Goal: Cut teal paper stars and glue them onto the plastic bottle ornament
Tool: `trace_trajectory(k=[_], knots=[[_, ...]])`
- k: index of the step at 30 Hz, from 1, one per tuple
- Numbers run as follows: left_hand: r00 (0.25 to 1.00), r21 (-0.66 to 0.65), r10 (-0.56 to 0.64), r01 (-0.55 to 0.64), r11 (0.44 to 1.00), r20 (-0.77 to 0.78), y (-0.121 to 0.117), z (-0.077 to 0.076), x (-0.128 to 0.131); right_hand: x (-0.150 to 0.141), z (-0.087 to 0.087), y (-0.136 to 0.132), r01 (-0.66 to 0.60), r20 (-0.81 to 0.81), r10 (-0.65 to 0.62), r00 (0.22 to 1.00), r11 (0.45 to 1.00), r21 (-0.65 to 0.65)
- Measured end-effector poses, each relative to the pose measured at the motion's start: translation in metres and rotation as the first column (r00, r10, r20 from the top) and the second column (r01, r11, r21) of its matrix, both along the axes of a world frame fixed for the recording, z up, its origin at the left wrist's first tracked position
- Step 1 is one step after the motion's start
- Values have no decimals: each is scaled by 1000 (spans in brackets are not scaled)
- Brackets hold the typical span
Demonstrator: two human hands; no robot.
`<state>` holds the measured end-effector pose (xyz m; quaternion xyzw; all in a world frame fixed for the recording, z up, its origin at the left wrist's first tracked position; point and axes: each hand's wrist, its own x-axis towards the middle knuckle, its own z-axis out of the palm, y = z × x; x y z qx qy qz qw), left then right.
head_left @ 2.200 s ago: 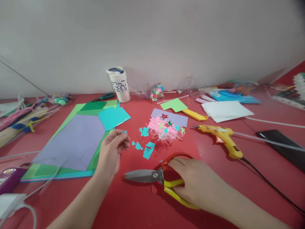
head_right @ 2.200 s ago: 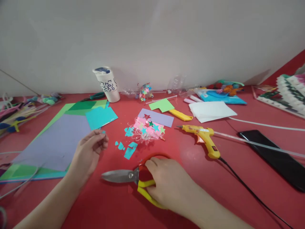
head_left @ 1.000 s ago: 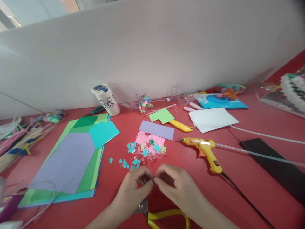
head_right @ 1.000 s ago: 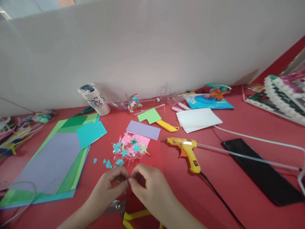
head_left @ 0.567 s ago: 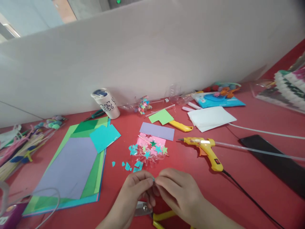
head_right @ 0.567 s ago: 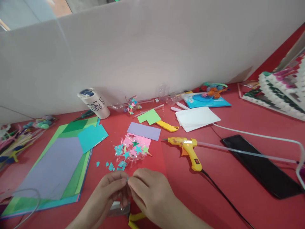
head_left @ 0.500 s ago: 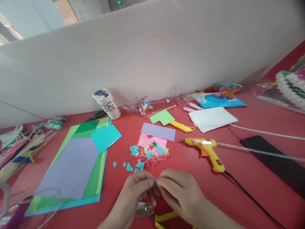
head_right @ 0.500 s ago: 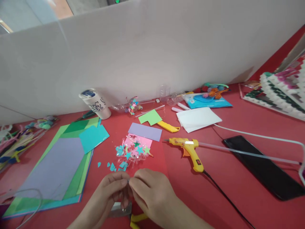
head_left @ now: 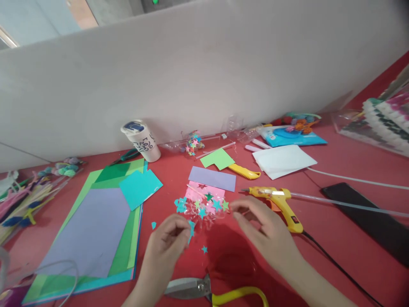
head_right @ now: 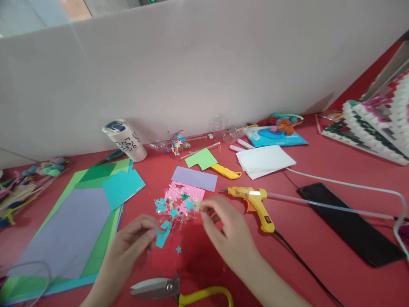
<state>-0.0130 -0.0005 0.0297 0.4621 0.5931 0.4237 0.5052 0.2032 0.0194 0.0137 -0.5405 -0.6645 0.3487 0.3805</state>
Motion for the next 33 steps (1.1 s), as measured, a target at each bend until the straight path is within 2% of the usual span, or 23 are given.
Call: trace_trajectory(k=[1, 3, 5, 7, 11, 15, 19, 24, 28, 33], knots=[[998, 63, 39, -37, 997, -39, 3, 0, -4, 3, -2, 6, 21, 4, -21, 1000, 998, -57], [991, 102, 116, -108, 989, -73, 8, -3, -10, 5, -9, 15, 31, 9, -30, 1000, 992, -122], [985, 43, 174, -173, 984, -13, 9, -8, -9, 4, -17, 19, 6, -3, -7, 1000, 986, -164], [967, -61, 215, -209, 976, 133, 7, -13, -5, 0, -23, 18, -21, -23, 17, 1000, 980, -197], [883, -204, 241, -170, 964, 404, 2, -15, 5, -8, -23, 11, -64, -61, 51, 997, 970, -236], [830, -222, 213, -111, 969, 515, 12, -15, 2, -15, -17, 0, -122, -116, 94, 989, 956, -268], [830, -172, 222, -154, 973, 512, 31, -17, -3, -26, -11, -14, -225, -251, 151, 956, 928, -297], [867, -126, 199, -158, 979, 457, 49, -12, -2, -35, -7, -26, -350, -408, 198, 891, 873, -341], [894, -119, 176, -138, 983, 413, 52, -12, 0, -25, -6, -22, -341, -386, 199, 901, 873, -348], [911, -78, 163, -144, 986, 378, 51, -20, -2, -9, -8, -9, -247, -251, 157, 955, 890, -383]])
